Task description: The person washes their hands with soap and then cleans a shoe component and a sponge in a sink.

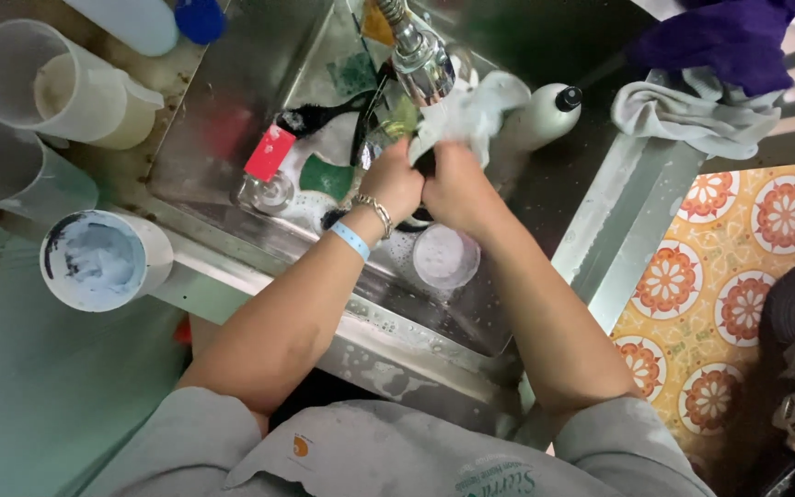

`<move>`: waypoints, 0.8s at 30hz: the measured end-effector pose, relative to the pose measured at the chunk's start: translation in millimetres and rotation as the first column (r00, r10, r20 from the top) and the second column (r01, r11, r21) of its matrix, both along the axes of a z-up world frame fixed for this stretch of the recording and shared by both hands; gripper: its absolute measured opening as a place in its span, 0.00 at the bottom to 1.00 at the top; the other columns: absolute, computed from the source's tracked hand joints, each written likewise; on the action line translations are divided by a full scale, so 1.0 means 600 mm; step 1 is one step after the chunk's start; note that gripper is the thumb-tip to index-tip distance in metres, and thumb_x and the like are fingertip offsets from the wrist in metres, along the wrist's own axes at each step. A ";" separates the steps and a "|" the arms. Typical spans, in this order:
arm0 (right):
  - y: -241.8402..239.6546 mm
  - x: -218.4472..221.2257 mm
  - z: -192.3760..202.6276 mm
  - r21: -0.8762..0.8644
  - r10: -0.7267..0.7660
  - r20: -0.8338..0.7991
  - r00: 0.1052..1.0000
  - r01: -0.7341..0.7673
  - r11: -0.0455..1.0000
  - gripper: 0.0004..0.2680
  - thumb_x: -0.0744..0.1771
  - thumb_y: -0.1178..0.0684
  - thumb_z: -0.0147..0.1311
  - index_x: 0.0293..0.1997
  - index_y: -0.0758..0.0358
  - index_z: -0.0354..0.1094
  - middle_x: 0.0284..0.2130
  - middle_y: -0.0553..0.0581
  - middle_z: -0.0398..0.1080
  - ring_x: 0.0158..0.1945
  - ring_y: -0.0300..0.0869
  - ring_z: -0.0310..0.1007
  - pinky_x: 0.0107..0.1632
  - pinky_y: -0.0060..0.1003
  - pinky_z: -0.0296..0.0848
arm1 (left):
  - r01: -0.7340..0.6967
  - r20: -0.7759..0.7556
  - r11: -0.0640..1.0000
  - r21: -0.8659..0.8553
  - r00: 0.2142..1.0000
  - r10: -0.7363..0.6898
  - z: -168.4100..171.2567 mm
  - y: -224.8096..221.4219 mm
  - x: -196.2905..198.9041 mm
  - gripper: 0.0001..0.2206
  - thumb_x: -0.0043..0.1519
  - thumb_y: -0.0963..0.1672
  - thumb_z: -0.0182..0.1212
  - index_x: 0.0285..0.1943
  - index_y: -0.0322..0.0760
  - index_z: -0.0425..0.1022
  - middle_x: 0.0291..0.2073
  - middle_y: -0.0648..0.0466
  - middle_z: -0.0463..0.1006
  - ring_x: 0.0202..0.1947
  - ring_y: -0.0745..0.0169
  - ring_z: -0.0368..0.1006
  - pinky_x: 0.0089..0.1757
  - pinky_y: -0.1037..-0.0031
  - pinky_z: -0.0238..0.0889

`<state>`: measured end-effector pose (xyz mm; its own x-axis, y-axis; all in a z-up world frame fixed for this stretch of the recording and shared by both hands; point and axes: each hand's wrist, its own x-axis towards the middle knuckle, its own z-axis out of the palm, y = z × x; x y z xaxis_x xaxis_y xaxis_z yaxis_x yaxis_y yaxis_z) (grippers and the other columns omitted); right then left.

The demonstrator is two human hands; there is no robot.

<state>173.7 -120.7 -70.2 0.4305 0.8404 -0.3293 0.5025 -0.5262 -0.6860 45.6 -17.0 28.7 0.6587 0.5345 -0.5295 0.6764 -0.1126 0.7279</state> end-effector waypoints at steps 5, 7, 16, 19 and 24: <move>0.005 0.020 0.017 0.031 0.041 0.128 0.991 -0.045 0.998 0.10 0.67 0.56 0.61 0.48 0.71 0.83 0.39 0.76 0.83 0.50 0.76 0.87 0.52 0.72 0.81 | 0.048 0.000 0.999 -0.008 0.999 -0.048 -0.061 -0.033 -0.005 0.23 0.70 0.40 0.51 0.74 0.30 0.80 0.69 0.32 0.87 0.76 0.24 0.80 0.74 0.37 0.74; 0.009 0.022 0.026 0.048 0.057 0.181 0.982 -0.066 0.997 0.09 0.66 0.58 0.61 0.47 0.73 0.83 0.38 0.77 0.83 0.49 0.78 0.86 0.52 0.73 0.81 | 0.032 -0.007 0.999 -0.030 0.999 -0.032 -0.054 -0.035 -0.004 0.21 0.71 0.41 0.53 0.71 0.32 0.82 0.67 0.35 0.88 0.75 0.27 0.81 0.73 0.38 0.75; -0.005 -0.003 0.077 0.551 -0.338 0.679 0.651 -0.148 0.822 0.08 0.64 0.58 0.74 0.38 0.42 0.84 0.38 0.44 0.81 0.40 0.47 0.88 0.41 0.42 0.85 | -0.251 0.089 0.950 -0.184 0.959 0.271 -0.138 -0.013 0.003 0.23 0.66 0.39 0.55 0.70 0.35 0.85 0.61 0.39 0.93 0.70 0.30 0.87 0.66 0.43 0.82; 0.003 0.016 0.147 0.739 -0.397 0.389 0.832 -0.024 0.674 0.12 0.62 0.70 0.69 0.41 0.59 0.75 0.41 0.57 0.73 0.46 0.51 0.73 0.45 0.45 0.70 | -0.313 0.112 0.888 -0.336 0.923 0.368 -0.175 0.008 0.008 0.24 0.64 0.33 0.66 0.68 0.41 0.88 0.52 0.46 0.96 0.53 0.44 0.92 0.51 0.57 0.87; -0.004 0.063 0.114 0.296 -0.492 -0.414 0.766 0.624 0.723 0.22 0.66 0.62 0.70 0.59 0.46 0.59 0.54 0.53 0.71 0.52 0.42 0.76 0.55 0.41 0.83 | -0.406 -0.026 0.786 -0.465 0.894 0.447 -0.117 -0.002 -0.015 0.17 0.67 0.39 0.75 0.66 0.36 0.91 0.54 0.48 0.96 0.56 0.50 0.91 0.50 0.59 0.82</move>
